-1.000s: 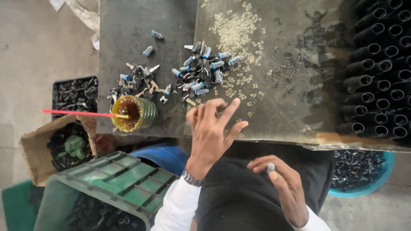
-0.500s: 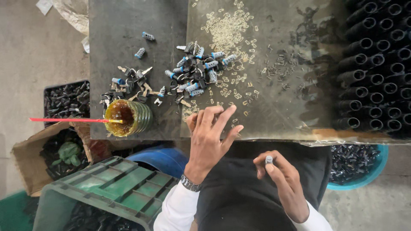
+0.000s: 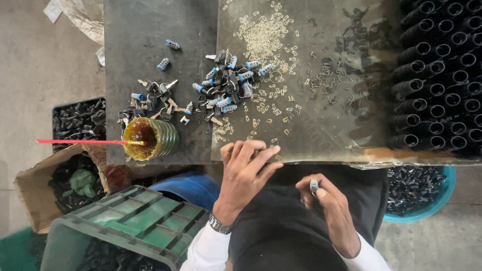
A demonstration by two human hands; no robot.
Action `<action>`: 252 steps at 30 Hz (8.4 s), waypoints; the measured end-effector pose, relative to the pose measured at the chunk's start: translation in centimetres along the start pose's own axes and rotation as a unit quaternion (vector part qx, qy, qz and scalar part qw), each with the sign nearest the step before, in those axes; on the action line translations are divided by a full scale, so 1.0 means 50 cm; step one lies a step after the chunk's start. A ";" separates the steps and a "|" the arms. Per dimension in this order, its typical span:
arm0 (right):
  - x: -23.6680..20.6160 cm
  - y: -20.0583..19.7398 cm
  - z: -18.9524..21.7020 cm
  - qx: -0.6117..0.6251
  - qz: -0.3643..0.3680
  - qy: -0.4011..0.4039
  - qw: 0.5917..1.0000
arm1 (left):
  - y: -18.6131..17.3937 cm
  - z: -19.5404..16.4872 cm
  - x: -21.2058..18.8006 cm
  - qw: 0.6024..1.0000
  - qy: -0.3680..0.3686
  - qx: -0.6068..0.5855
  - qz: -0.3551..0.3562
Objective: The person sits at a factory workbench and applies a yellow paste from a jar onto small metal connector components using a red-handled brush, then works the paste into the component by hand and sets it on the table with other finished pieces, repeating the cycle.
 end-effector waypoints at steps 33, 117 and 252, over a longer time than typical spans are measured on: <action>0.013 -0.005 -0.032 0.240 -0.077 0.040 0.967 | 0.051 -0.013 -0.038 0.871 -0.203 -0.441 -0.077; 0.055 0.050 -0.073 0.149 0.035 0.040 0.987 | -0.425 0.073 -0.140 0.852 -0.146 -0.199 -0.462; -0.002 -0.034 -0.061 0.061 -0.052 0.034 0.996 | -0.023 0.002 -0.006 0.998 -0.016 0.055 -0.005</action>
Point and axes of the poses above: each hand's wrist, its own x-axis towards the middle knuckle, its own y-axis out of the palm, z = x × y, the point moved 10 cm from there along x, towards the middle knuckle, and after that the axes turned 12 degrees about -x, right-handed, at the moved point
